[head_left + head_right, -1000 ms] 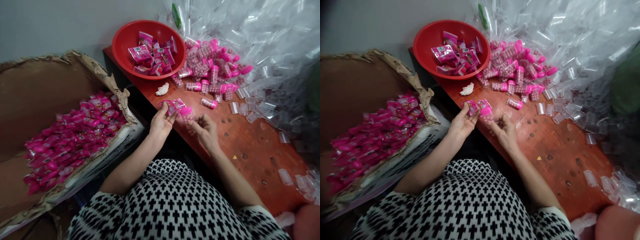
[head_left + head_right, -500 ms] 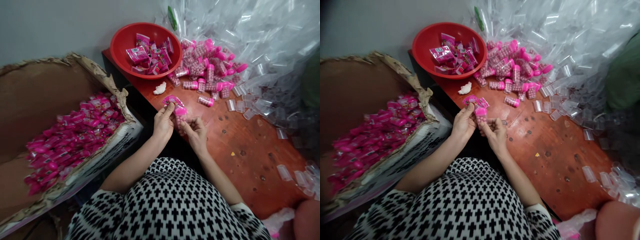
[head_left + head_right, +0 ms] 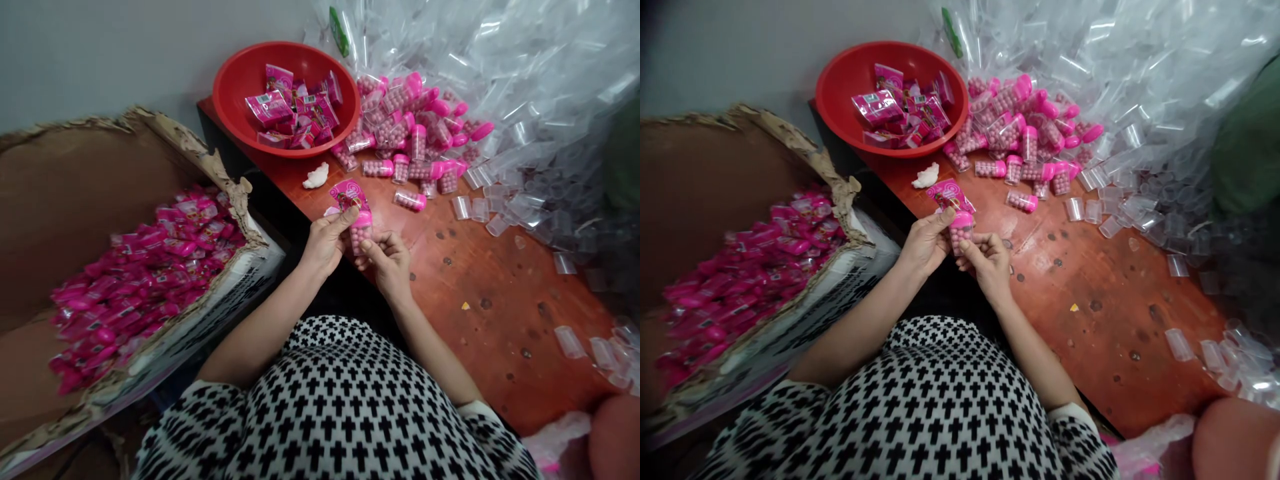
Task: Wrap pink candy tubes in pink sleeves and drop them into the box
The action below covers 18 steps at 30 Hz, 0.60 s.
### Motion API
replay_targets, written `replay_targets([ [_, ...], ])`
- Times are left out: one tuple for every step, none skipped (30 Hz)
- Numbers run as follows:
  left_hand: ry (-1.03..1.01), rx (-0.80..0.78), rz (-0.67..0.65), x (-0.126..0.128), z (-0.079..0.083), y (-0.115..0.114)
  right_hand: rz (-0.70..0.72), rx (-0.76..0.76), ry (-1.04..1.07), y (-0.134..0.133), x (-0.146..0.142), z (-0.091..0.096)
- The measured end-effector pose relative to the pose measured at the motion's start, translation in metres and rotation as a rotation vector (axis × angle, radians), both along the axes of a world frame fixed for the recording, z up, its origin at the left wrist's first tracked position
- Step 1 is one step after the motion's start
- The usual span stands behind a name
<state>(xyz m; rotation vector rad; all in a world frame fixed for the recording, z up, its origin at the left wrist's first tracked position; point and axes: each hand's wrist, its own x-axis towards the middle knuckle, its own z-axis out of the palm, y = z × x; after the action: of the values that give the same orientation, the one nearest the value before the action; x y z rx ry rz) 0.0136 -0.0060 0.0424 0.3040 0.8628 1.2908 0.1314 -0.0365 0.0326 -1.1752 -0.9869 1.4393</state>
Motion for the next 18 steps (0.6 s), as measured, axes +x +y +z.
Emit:
replay_targets([
  [0.02,0.015,-0.014,-0.0015,-0.0003,0.0007,0.013,-0.023,0.037,0.0011,0.0003,-0.0001],
  [0.042,0.034,-0.031,-0.0028,-0.0005,0.0013,0.019,-0.036,0.061,0.0017,0.0004,-0.0003],
  [0.066,0.056,-0.048,-0.0039,-0.0009,0.0018,0.016,-0.037,0.067,0.0019,0.0003,-0.0002],
  [0.093,0.078,-0.068,-0.0046,-0.0013,0.002,0.003,-0.025,0.058,0.0016,-0.0001,-0.0001],
  [0.119,0.097,-0.087,-0.0049,-0.0018,0.0021,-0.018,-0.004,0.036,0.0009,-0.0008,0.0001],
  [0.145,0.112,-0.099,-0.0049,-0.0023,0.0018,-0.04,0.019,0.011,0.0,-0.0017,0.0004],
  [0.167,0.121,-0.106,-0.0047,-0.0028,0.0013,-0.059,0.04,-0.009,-0.0009,-0.0027,0.0004],
  [0.183,0.122,-0.109,-0.0044,-0.0033,0.0007,-0.069,0.049,-0.019,-0.0017,-0.0036,0.0002],
  [0.193,0.116,-0.111,-0.0041,-0.0037,-0.0001,-0.071,0.048,-0.013,-0.0022,-0.0044,-0.0003],
  [0.199,0.104,-0.112,-0.0038,-0.004,-0.0008,-0.063,0.037,0.005,-0.0025,-0.0049,-0.001],
  [0.2,0.09,-0.113,-0.0036,-0.0041,-0.0014,-0.048,0.02,0.026,-0.0026,-0.0052,-0.0017],
  [0.197,0.077,-0.116,-0.0035,-0.0041,-0.0018,-0.034,0.004,0.045,-0.0026,-0.0052,-0.0024],
  [0.186,0.065,-0.119,-0.0032,-0.004,-0.0021,-0.027,-0.005,0.055,-0.0025,-0.005,-0.0027],
  [0.172,0.055,-0.119,-0.0029,-0.0039,-0.0022,-0.029,-0.004,0.052,-0.0025,-0.0047,-0.0026],
  [0.157,0.047,-0.117,-0.0024,-0.0037,-0.0021,-0.04,0.006,0.035,-0.0025,-0.0041,-0.002],
  [0.147,0.042,-0.114,-0.0016,-0.0036,-0.002,-0.056,0.021,0.009,-0.0024,-0.0034,-0.0012],
  [0.146,0.04,-0.109,-0.0008,-0.0035,-0.0018,-0.07,0.037,-0.016,-0.0022,-0.0026,-0.0003],
  [0.158,0.042,-0.101,0.0001,-0.0034,-0.0017,-0.076,0.046,-0.031,-0.0018,-0.0018,0.0003],
])
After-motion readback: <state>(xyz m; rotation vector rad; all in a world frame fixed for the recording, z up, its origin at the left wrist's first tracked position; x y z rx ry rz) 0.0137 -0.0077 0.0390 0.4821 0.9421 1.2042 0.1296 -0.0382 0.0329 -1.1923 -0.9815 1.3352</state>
